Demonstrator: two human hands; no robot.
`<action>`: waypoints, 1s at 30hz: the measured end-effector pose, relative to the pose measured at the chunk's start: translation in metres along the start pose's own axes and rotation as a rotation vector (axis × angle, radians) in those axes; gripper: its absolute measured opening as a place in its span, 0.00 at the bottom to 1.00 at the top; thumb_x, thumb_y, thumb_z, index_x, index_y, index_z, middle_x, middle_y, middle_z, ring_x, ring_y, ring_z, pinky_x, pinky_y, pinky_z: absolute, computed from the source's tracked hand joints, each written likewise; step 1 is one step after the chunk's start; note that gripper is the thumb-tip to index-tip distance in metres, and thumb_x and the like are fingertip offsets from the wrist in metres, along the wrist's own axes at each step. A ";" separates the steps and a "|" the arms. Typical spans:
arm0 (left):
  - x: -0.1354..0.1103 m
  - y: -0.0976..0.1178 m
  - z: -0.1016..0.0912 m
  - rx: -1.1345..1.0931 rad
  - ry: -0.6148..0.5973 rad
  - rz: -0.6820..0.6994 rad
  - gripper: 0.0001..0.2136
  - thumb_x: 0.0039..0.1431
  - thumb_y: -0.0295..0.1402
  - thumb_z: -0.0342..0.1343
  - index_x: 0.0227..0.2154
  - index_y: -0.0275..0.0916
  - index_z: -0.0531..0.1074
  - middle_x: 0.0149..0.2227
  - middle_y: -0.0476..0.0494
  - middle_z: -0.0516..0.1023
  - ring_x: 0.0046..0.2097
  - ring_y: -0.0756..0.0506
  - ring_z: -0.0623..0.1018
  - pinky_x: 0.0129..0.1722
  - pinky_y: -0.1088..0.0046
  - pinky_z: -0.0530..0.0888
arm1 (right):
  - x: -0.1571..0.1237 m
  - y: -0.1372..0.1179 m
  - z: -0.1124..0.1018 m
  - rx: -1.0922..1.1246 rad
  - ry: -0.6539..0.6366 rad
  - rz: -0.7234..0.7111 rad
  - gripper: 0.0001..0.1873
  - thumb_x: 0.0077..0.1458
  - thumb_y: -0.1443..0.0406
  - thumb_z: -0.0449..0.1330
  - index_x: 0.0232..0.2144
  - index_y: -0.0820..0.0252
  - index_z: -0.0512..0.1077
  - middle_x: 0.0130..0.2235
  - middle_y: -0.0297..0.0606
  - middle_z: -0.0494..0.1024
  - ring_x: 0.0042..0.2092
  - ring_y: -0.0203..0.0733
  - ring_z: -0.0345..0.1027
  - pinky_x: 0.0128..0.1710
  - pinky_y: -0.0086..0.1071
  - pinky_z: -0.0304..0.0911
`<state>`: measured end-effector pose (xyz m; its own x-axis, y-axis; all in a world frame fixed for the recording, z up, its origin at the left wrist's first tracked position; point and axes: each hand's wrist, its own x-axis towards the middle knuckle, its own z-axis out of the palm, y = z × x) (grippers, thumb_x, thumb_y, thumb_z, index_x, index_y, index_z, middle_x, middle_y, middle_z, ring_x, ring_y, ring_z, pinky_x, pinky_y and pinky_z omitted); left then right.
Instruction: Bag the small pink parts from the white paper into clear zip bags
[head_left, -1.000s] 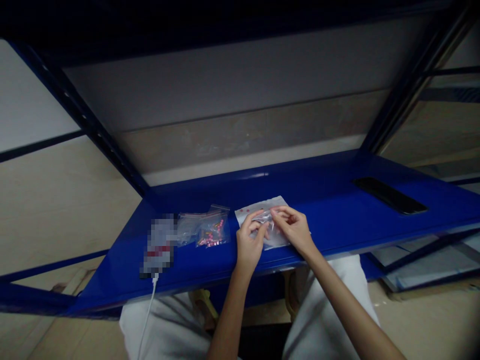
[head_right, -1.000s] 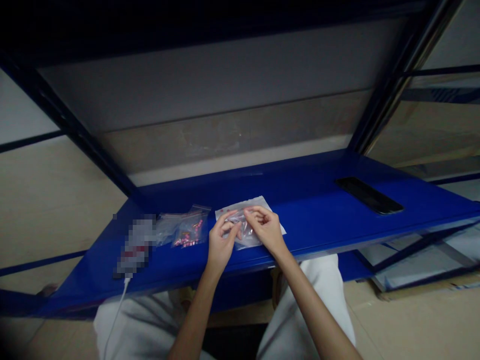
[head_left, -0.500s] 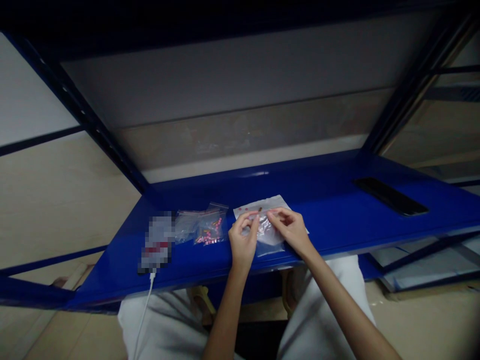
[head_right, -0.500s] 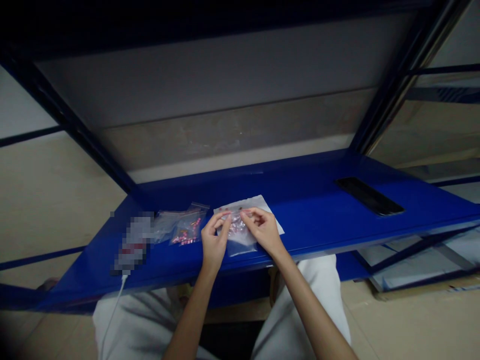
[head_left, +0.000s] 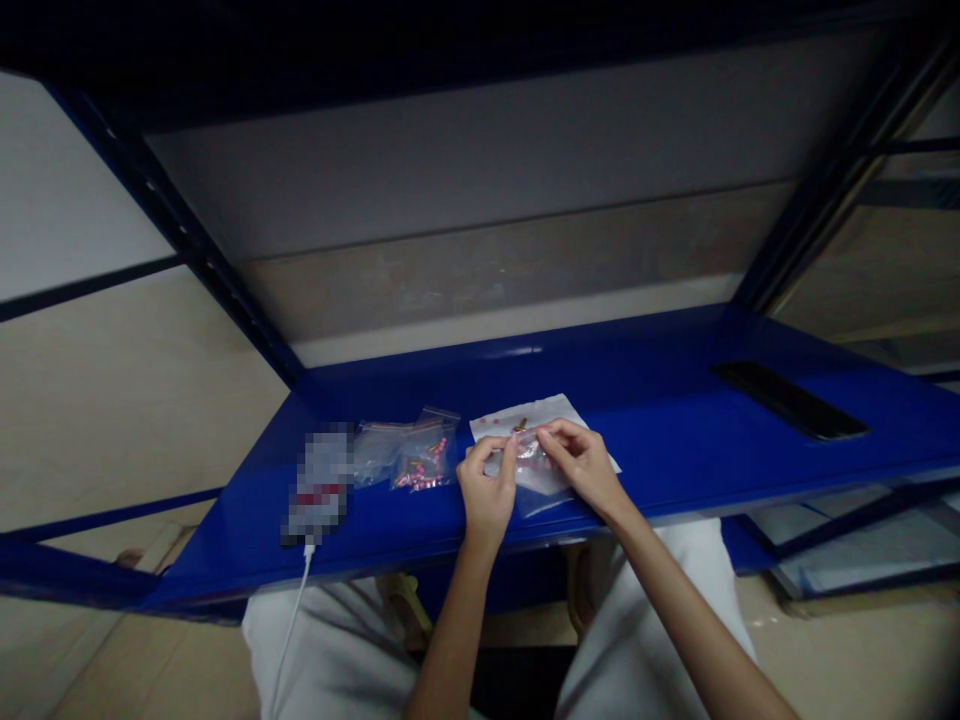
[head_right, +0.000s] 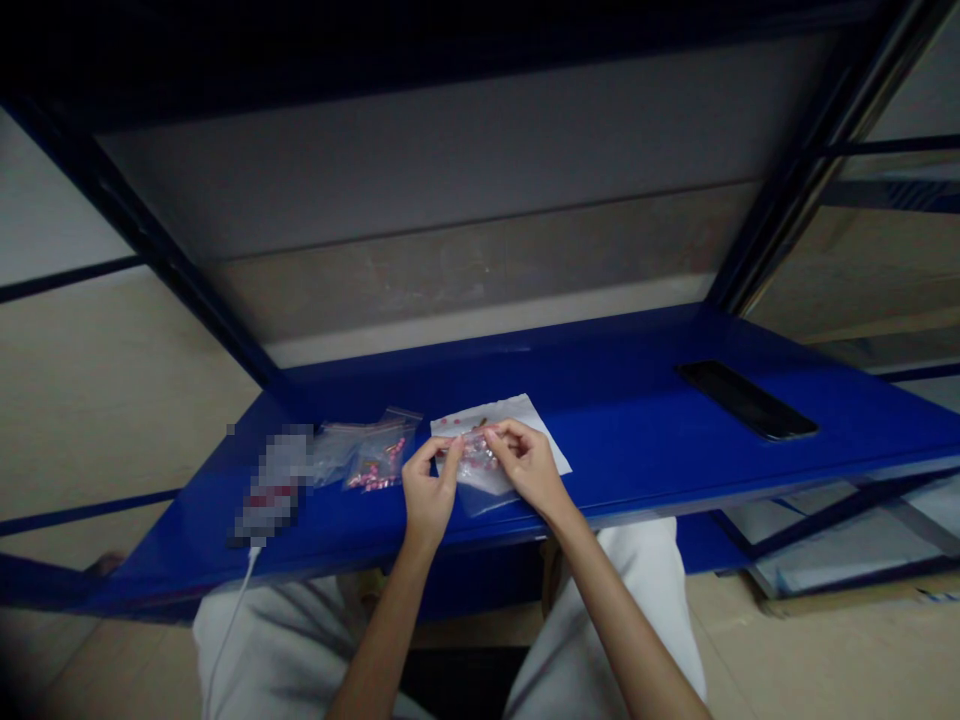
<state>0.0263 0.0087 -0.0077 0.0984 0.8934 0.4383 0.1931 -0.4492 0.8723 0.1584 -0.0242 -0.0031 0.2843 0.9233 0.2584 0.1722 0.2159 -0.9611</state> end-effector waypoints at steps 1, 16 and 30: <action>-0.001 0.000 0.000 0.020 0.004 0.010 0.10 0.55 0.36 0.52 0.24 0.36 0.72 0.25 0.47 0.76 0.30 0.48 0.74 0.33 0.74 0.68 | 0.000 0.000 0.000 -0.002 -0.005 -0.005 0.13 0.51 0.57 0.58 0.27 0.62 0.70 0.19 0.30 0.66 0.20 0.31 0.57 0.18 0.24 0.52; -0.001 0.001 0.004 0.013 0.069 0.063 0.07 0.51 0.34 0.56 0.22 0.38 0.74 0.24 0.48 0.77 0.31 0.48 0.75 0.35 0.74 0.68 | 0.000 0.003 -0.001 -0.054 0.014 -0.062 0.11 0.47 0.58 0.60 0.27 0.62 0.71 0.21 0.34 0.71 0.20 0.33 0.61 0.19 0.25 0.55; 0.001 0.000 0.005 0.128 0.001 0.065 0.07 0.52 0.31 0.56 0.23 0.41 0.76 0.26 0.49 0.79 0.30 0.49 0.75 0.35 0.72 0.66 | 0.000 0.003 -0.004 -0.159 -0.011 -0.151 0.12 0.49 0.59 0.59 0.21 0.61 0.68 0.21 0.32 0.68 0.22 0.33 0.59 0.21 0.26 0.54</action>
<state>0.0317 0.0094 -0.0080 0.1140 0.8627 0.4927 0.3094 -0.5021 0.8075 0.1628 -0.0247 -0.0054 0.2333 0.8879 0.3965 0.3586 0.3005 -0.8838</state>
